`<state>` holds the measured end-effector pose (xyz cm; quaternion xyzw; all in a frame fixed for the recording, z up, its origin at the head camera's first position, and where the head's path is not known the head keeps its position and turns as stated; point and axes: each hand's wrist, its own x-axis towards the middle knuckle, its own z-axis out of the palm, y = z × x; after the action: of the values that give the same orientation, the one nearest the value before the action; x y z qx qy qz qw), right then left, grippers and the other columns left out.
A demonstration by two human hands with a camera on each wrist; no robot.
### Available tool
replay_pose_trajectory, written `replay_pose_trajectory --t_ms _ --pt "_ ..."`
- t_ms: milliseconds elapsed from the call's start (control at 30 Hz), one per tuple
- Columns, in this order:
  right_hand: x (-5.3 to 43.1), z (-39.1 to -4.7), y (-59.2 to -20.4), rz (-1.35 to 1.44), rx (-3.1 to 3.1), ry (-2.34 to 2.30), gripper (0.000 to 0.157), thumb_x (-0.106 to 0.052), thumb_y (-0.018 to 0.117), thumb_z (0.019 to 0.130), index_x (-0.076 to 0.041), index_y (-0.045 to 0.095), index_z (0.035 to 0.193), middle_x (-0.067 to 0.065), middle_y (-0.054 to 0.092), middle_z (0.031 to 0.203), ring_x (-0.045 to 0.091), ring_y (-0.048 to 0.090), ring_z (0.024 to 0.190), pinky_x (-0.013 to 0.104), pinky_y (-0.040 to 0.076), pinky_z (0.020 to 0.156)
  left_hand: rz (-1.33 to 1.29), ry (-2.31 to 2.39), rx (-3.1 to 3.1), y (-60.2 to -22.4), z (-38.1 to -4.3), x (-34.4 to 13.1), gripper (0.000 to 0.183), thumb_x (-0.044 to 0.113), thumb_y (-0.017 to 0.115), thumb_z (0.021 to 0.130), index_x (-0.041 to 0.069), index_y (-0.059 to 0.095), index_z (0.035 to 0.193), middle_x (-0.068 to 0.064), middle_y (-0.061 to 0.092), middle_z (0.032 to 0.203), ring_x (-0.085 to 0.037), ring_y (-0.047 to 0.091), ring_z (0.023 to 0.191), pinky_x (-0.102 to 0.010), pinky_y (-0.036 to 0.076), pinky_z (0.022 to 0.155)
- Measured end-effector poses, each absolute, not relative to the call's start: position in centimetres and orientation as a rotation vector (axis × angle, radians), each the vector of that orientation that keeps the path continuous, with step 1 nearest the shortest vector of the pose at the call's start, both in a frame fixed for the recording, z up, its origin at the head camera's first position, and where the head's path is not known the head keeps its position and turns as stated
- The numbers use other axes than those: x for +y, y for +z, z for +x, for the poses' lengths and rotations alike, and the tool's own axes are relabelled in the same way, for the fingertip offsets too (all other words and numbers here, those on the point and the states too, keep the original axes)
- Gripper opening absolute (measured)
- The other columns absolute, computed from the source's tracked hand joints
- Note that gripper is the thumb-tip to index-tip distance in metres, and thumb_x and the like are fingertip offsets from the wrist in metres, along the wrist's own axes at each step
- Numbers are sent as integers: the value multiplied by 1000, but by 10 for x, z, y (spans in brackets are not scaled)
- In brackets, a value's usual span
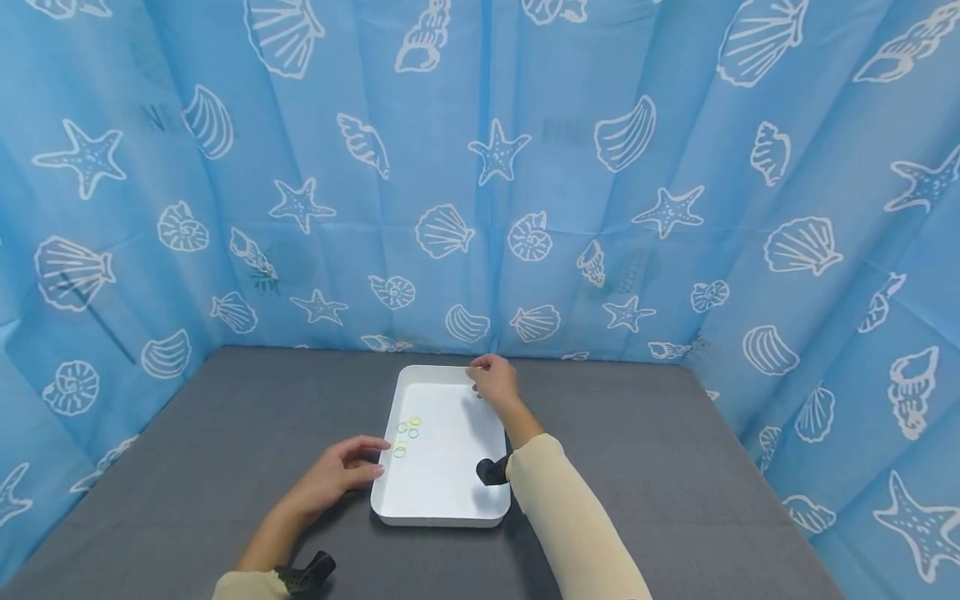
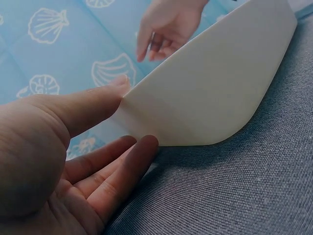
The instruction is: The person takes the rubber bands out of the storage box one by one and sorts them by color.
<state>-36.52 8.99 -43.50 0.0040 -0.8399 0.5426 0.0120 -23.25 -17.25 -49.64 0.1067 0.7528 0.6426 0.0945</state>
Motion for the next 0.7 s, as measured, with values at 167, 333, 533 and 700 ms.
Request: replay_pose_trajectory --t_ms 167,333,533,700 --pt "74 -363 -443 79 -2648 1665 15 -11 64 93 -1 65 103 10 64 88 32 65 77 33 53 60 305 1901 2239 -496 -233 -172 41 14 72 89 0 60 126 -19 58 122 -23 63 93 -35 54 79" --pt "62 -359 -453 150 -2712 1618 15 -12 66 92 -1 66 103 10 65 84 25 64 68 32 52 56 300 1919 2220 -494 -234 -170 40 13 71 89 0 60 125 -19 58 122 -23 63 93 -36 54 80" --pt "50 -354 -461 192 -2749 1692 15 -12 67 92 -2 66 104 9 64 83 19 61 64 31 51 55 303 1913 2221 -495 -234 -171 39 12 70 91 0 59 126 -19 58 122 -23 63 93 -35 54 79" --pt "43 -350 -466 269 -2745 1727 16 -11 67 92 -1 66 105 7 62 83 16 59 65 29 51 57 298 1911 2224 -495 -233 -173 39 14 70 90 1 59 126 -18 58 121 -23 63 94 -36 54 80"
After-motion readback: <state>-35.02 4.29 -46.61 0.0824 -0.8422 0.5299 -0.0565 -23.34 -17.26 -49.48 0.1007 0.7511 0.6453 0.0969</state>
